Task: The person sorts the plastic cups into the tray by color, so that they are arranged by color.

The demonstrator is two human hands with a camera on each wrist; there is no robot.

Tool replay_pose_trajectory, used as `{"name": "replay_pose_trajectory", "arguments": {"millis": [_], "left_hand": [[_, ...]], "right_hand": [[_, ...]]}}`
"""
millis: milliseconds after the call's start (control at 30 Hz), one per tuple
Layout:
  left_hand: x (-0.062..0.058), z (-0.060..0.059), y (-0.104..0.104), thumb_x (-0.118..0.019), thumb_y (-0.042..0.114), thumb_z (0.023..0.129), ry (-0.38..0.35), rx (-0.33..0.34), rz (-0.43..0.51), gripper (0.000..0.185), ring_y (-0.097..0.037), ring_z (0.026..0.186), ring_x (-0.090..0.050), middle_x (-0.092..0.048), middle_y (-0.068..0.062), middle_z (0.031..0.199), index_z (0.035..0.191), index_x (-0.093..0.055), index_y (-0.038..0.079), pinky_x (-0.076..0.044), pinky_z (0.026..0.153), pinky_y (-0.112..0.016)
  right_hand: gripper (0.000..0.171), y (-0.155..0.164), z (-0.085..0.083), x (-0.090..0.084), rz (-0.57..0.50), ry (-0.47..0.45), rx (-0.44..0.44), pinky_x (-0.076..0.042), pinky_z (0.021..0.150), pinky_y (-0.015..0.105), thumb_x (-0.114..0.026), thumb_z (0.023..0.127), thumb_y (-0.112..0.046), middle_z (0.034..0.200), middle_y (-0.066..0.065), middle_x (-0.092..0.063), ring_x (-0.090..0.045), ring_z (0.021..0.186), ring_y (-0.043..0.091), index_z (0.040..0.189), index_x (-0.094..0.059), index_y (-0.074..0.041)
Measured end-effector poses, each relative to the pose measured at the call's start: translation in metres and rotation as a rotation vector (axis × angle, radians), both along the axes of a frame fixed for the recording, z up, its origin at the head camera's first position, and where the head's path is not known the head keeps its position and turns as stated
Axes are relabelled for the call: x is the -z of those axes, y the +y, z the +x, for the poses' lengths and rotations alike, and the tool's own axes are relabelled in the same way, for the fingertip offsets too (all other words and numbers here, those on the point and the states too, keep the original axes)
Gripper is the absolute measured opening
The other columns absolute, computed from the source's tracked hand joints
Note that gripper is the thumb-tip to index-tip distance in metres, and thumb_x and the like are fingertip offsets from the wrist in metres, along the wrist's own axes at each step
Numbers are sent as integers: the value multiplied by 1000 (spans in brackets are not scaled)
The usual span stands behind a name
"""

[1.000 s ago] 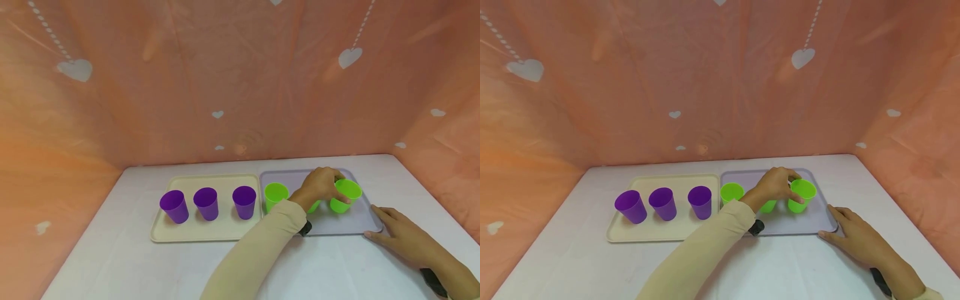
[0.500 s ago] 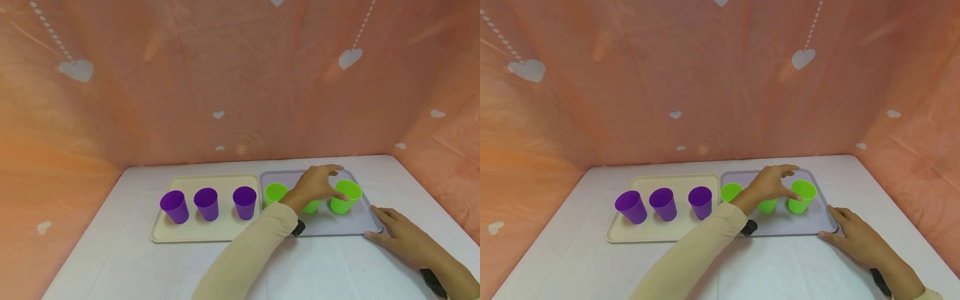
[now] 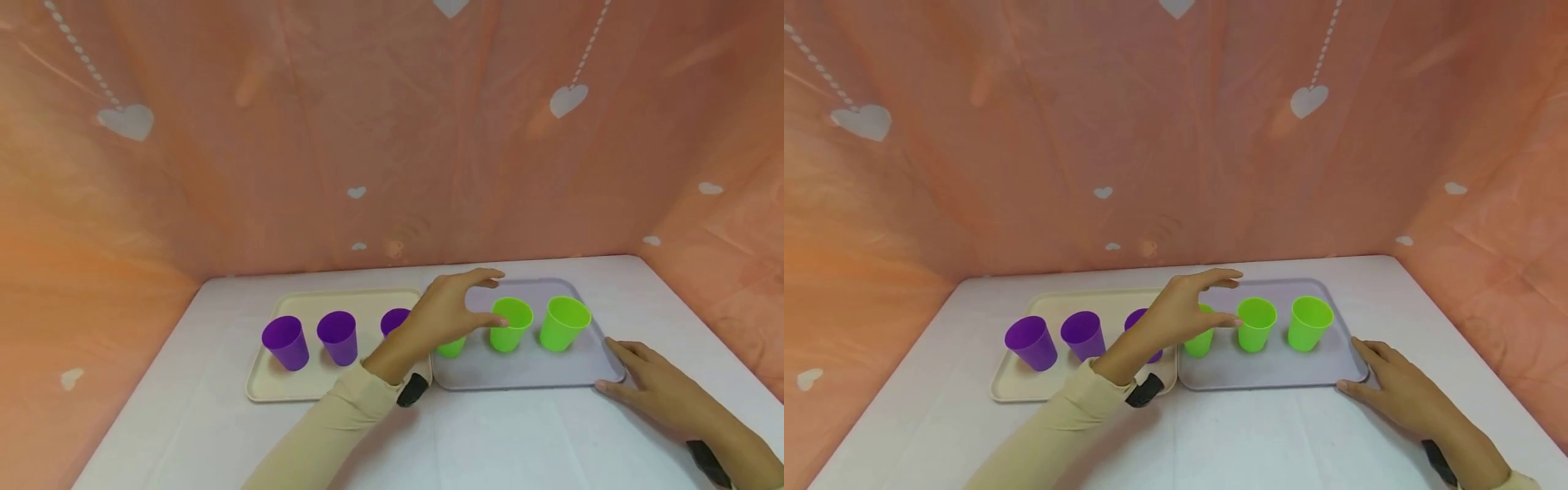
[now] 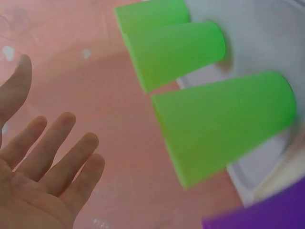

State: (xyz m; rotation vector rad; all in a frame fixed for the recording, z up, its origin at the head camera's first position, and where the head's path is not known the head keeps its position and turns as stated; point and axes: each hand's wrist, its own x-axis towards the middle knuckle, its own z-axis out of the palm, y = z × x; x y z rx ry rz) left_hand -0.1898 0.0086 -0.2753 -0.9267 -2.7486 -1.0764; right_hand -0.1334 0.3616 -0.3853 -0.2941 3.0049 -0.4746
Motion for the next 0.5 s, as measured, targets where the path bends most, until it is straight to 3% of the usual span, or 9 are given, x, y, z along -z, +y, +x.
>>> {"name": "replay_pose_trajectory", "arguments": {"millis": [233, 500], "left_hand": [[0, 20, -55, -85, 33, 78, 9, -13, 53, 62, -16, 130, -58, -68, 7, 131, 135, -61, 24, -47, 110, -37], [3, 38, -132, -88, 28, 74, 93, -185, 65, 63, -25, 127, -62, -68, 2, 131, 132, -65, 19, -50, 106, -46]], "right_hand": [[89, -1, -1, -2, 1, -7, 5, -37, 95, 77, -59, 94, -57, 142, 33, -39, -41, 127, 56, 150, -33, 7], [86, -1, -2, -7, 43, -10, 21, -38, 93, 77, -52, 97, -60, 142, 33, -41, -42, 127, 56, 150, -35, 5]]}}
